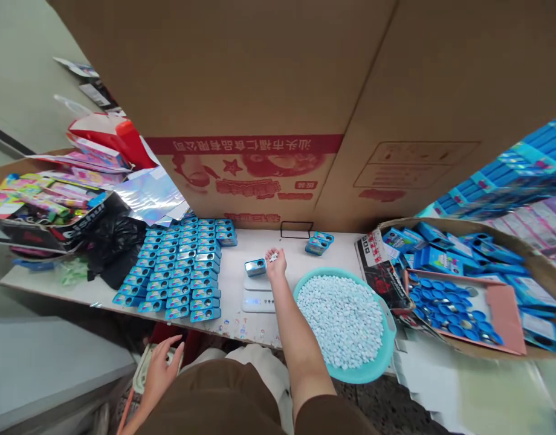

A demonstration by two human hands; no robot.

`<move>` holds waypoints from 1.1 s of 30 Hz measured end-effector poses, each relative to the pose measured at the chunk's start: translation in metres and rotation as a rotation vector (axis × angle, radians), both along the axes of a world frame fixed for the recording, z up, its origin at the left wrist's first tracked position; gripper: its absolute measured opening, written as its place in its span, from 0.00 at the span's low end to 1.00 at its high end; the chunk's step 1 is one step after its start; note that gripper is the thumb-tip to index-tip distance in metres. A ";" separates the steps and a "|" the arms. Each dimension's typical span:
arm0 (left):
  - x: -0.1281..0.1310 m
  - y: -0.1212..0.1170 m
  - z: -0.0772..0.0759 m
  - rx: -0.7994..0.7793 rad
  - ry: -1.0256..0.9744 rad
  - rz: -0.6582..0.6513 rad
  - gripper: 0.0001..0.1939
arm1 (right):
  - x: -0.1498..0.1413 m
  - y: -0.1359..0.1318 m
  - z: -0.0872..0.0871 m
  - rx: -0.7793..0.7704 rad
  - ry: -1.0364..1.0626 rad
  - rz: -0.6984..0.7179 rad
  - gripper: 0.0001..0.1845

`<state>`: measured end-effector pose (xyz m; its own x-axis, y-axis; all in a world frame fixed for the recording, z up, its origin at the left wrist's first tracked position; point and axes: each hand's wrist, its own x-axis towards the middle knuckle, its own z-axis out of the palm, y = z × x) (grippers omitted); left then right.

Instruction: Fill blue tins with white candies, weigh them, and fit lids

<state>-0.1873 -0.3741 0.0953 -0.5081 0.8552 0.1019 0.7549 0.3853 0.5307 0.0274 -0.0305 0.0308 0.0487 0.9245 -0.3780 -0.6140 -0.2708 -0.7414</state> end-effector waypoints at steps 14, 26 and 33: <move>0.009 -0.040 -0.003 -0.030 -0.079 0.182 0.21 | -0.029 -0.016 -0.007 -0.040 -0.264 -0.063 0.28; 0.014 -0.039 -0.001 -0.035 -0.105 0.217 0.22 | -0.030 -0.023 -0.001 0.022 -0.353 -0.025 0.30; 0.010 -0.035 -0.003 -0.051 -0.124 0.210 0.20 | -0.025 -0.029 0.005 0.090 -0.364 0.006 0.29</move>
<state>-0.1769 -0.4087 0.0918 -0.6813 0.7319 -0.0135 0.5855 0.5559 0.5901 0.0027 -0.0596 0.0356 0.1591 0.9540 -0.2543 -0.3047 -0.1975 -0.9317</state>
